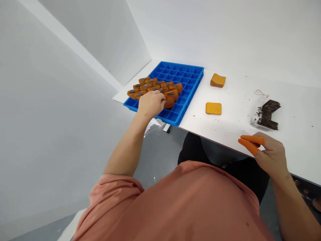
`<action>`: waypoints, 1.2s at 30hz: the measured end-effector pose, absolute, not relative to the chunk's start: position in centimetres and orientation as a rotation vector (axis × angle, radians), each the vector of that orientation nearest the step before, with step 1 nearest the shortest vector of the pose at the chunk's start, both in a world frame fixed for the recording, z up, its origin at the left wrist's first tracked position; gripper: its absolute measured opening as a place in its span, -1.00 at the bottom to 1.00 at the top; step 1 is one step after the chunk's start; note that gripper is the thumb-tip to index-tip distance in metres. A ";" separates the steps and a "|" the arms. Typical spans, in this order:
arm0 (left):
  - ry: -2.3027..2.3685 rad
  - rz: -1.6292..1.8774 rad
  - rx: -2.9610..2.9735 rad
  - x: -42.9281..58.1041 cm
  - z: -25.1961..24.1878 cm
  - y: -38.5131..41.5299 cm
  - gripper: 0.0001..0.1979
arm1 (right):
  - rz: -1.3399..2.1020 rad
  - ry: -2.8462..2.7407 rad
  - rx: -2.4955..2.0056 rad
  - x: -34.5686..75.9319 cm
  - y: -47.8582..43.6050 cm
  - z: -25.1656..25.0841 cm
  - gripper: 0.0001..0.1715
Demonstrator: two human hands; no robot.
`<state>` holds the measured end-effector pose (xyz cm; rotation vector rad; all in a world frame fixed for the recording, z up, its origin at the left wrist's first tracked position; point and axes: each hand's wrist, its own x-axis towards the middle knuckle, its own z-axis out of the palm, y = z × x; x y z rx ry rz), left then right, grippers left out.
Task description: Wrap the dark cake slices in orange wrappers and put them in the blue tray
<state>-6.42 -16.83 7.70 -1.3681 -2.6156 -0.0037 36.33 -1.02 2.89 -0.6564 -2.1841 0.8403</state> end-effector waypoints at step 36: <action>-2.054 -0.859 -1.556 -1.6 1.3 -19.1 -0.52 | 0.852 -2.036 -1.008 39.7 1.3 1.3 -0.70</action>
